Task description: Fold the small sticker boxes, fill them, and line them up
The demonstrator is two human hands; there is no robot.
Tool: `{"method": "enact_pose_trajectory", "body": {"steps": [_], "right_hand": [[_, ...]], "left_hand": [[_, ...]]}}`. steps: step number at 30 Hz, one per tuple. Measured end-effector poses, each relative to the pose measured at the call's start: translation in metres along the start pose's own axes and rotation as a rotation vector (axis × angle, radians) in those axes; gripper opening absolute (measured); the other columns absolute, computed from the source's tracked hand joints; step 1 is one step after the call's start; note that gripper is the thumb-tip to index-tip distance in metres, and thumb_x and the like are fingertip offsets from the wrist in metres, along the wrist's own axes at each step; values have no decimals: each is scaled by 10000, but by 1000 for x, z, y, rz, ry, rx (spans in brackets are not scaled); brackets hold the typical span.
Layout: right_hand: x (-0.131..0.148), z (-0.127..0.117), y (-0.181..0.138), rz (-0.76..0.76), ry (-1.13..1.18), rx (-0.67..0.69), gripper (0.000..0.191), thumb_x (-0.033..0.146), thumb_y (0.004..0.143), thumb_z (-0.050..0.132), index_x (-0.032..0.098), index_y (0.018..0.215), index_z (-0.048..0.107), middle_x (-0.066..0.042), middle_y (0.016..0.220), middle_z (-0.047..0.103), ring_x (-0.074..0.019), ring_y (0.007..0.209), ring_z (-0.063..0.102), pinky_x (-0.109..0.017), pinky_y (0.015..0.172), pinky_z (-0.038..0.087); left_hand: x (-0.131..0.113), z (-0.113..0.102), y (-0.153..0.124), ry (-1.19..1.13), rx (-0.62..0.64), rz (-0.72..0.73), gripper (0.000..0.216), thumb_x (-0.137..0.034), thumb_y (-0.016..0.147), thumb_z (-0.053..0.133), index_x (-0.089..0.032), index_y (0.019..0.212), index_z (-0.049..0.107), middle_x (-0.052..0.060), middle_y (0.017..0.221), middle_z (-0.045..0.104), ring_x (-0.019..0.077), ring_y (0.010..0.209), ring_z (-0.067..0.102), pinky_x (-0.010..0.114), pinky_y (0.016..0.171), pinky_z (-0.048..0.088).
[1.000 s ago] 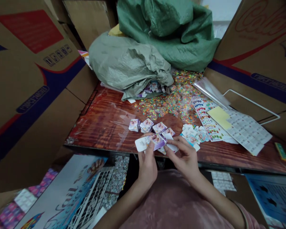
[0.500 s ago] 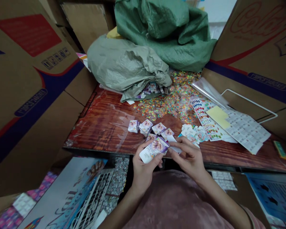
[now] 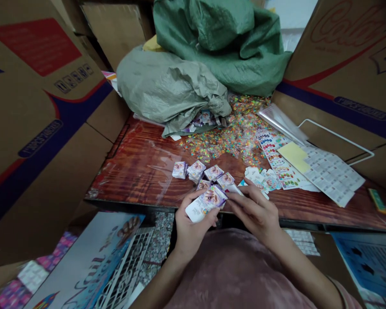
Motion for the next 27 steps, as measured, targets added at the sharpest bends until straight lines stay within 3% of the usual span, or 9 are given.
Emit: {"method": "enact_pose_trajectory", "body": {"steps": [3, 5, 9, 18, 27], "right_hand": [[0, -1, 3, 110, 78, -51, 306, 132, 842, 621, 262, 1112, 682, -43, 925, 665, -171, 832, 649, -434, 968, 486], [-1, 0, 5, 204, 173, -69, 219, 161, 834, 646, 250, 1018, 722, -36, 855, 651, -158, 778, 635, -348, 814, 542], [-7, 6, 7, 372, 365, -92, 103, 242, 804, 699, 245, 890, 755, -26, 758, 632, -148, 712, 598, -265, 605, 505], [-7, 19, 3, 478, 600, -62, 111, 236, 780, 722, 246, 882, 765, -45, 806, 669, -164, 769, 619, -296, 659, 511], [-4, 32, 3, 483, 598, -38, 117, 230, 773, 728, 242, 885, 762, -45, 823, 666, -165, 771, 624, -286, 635, 522]], "left_hand": [[-2, 0, -1, 8, 14, -5, 450, -237, 662, 784, -164, 1052, 571, -5, 695, 667, 79, 442, 551, 204, 432, 495], [-3, 1, -2, 7, 19, 7, 439, -231, 665, 781, -170, 1046, 571, -9, 685, 668, 77, 442, 553, 200, 439, 496], [-4, 3, -4, 14, 19, 24, 433, -218, 662, 783, -176, 1033, 563, -20, 646, 662, 89, 445, 575, 203, 447, 508], [5, -2, -10, -70, -22, 0, 431, -227, 686, 769, -195, 1037, 521, -37, 629, 663, 103, 417, 578, 222, 401, 512], [10, -9, -9, -157, -71, -42, 446, -279, 703, 753, -192, 1067, 510, -31, 640, 658, 102, 418, 569, 222, 395, 496]]}}
Point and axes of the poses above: each hand's wrist, its own y-axis towards the middle knuckle, its own z-axis out of the palm, x = y × z, the point moved 4 cm from there along y, towards the middle knuckle
